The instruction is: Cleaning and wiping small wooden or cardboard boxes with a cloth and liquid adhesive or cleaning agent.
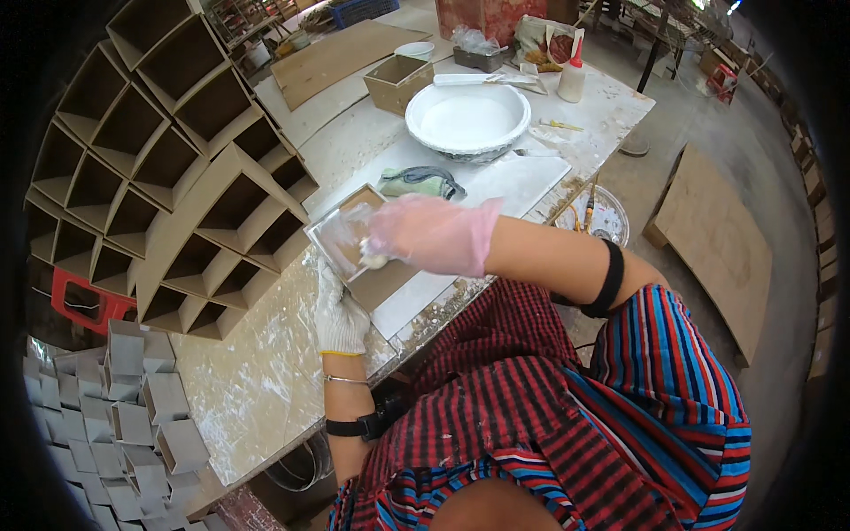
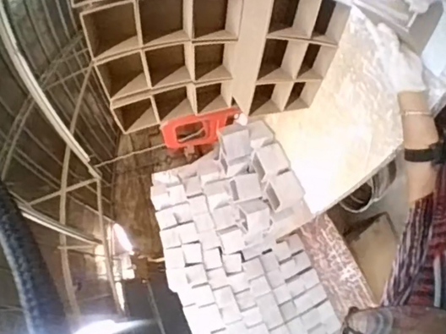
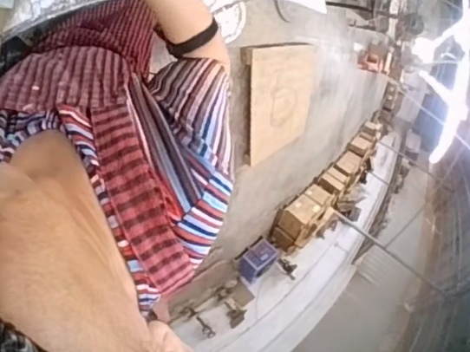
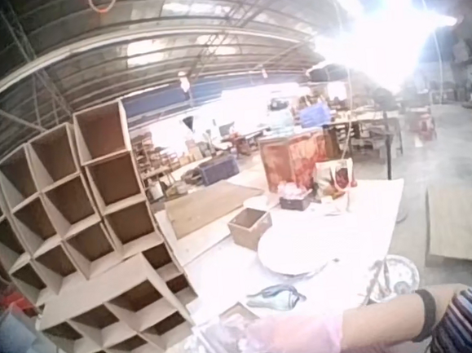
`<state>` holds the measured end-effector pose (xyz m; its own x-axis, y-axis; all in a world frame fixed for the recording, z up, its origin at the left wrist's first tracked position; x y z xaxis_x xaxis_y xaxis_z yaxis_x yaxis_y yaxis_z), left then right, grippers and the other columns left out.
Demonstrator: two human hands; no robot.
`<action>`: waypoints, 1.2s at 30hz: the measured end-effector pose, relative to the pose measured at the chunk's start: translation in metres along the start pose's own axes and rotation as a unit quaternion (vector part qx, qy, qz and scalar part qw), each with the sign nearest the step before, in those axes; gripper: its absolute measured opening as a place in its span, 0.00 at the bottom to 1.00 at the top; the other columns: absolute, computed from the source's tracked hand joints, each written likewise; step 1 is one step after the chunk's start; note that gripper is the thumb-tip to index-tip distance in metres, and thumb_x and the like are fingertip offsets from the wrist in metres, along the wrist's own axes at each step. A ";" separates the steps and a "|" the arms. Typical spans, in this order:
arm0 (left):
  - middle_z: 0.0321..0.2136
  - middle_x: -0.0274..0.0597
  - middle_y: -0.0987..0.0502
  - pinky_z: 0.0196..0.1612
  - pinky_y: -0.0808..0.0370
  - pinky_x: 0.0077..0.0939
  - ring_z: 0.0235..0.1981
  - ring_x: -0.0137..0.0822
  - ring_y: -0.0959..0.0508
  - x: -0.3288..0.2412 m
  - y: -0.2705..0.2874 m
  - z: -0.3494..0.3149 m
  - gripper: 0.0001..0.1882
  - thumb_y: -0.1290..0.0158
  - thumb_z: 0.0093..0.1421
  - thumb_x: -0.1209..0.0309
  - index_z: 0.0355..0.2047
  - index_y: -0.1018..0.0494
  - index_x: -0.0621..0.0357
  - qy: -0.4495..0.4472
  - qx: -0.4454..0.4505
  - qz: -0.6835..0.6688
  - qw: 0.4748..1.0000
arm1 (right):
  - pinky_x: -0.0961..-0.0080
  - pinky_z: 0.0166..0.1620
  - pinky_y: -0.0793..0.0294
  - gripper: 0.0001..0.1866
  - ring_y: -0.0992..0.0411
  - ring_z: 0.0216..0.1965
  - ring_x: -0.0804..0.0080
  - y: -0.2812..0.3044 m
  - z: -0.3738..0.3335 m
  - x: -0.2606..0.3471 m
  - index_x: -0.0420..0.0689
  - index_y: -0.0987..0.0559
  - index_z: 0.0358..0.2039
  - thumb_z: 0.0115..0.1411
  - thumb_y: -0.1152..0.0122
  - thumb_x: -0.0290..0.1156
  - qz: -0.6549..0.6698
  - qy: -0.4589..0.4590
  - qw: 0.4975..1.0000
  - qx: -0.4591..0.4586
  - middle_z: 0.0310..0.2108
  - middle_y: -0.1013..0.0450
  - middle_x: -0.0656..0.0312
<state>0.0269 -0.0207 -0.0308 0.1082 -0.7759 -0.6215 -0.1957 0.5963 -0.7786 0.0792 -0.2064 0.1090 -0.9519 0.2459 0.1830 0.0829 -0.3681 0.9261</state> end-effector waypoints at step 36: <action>0.48 0.43 0.29 0.50 0.25 0.36 0.46 0.37 0.26 -0.003 -0.009 -0.002 0.28 0.50 0.62 0.66 0.61 0.44 0.53 -0.031 0.021 0.011 0.999 | 0.63 0.49 0.32 0.15 0.31 0.43 0.52 -0.002 0.021 0.015 0.45 0.23 0.40 0.49 0.39 0.26 0.119 -0.007 0.991 -0.066 0.37 0.29 0.54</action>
<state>0.0261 -0.0238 -0.0220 0.1639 -0.7492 -0.6417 -0.1586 0.6220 -0.7668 0.0710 -0.1832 0.1167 -0.9059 0.1508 0.3957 0.2632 -0.5314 0.8052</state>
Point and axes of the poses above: each hand's wrist, its own z-axis towards the middle knuckle, its own y-axis out of the back of the hand, x = y × z, the point moved 3 cm from there along z, towards the middle knuckle
